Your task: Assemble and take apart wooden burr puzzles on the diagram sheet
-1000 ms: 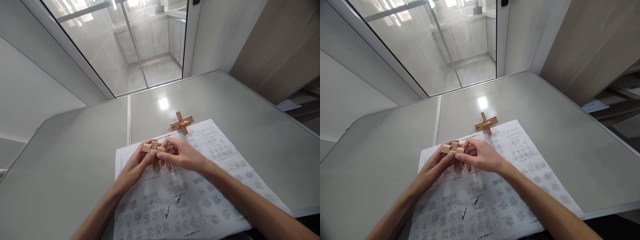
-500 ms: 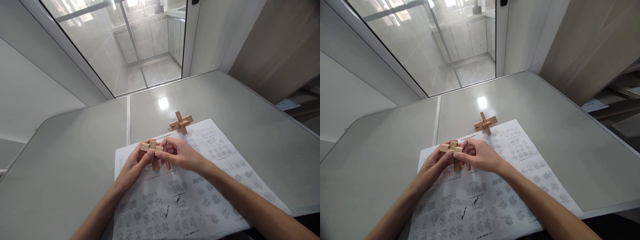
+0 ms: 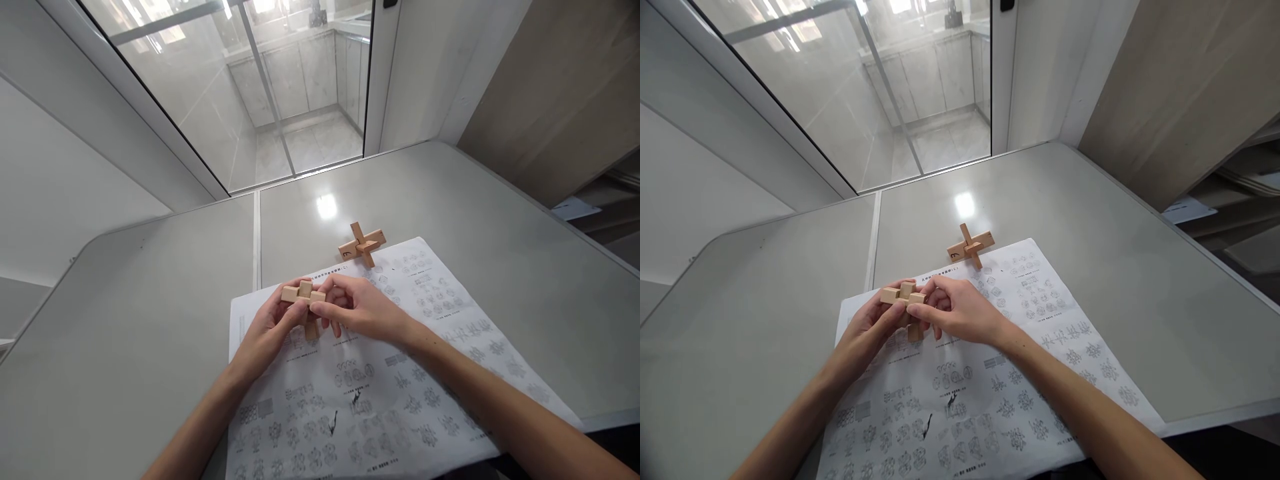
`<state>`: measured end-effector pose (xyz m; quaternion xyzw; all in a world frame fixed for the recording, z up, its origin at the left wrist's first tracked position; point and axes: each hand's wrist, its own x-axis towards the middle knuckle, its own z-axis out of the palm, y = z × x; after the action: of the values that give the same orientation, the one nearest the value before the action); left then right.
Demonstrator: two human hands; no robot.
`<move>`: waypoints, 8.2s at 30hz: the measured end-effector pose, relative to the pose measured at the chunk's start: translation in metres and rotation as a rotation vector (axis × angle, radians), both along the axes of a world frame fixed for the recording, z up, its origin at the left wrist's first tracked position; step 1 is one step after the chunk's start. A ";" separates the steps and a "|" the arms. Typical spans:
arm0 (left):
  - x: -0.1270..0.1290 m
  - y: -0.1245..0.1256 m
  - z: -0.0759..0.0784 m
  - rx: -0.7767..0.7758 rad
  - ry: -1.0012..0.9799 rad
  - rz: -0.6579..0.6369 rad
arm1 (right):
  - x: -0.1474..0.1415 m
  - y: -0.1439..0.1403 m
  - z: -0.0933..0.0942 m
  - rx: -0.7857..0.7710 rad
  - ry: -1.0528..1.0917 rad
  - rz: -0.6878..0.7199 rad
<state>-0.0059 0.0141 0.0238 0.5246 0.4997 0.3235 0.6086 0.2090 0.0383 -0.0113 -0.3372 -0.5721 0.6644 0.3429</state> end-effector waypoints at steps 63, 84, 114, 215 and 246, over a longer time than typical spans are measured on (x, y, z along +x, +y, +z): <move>-0.003 0.008 -0.007 0.022 -0.135 0.336 | -0.004 -0.001 -0.009 0.680 -0.319 -0.043; -0.004 0.008 -0.012 0.022 -0.099 0.313 | -0.005 0.000 -0.013 0.681 -0.376 0.009; -0.003 0.011 -0.012 -0.085 -0.079 0.316 | 0.001 0.003 -0.006 0.343 -0.187 0.003; 0.006 0.002 0.000 0.041 0.000 -0.013 | 0.005 0.004 0.010 -0.111 0.038 -0.197; 0.001 0.004 -0.010 0.081 -0.052 0.035 | 0.008 0.005 0.005 -0.097 0.183 -0.213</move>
<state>-0.0048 0.0177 0.0139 0.5313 0.4793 0.3676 0.5940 0.2170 0.0434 -0.0063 -0.3504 -0.4665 0.6791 0.4454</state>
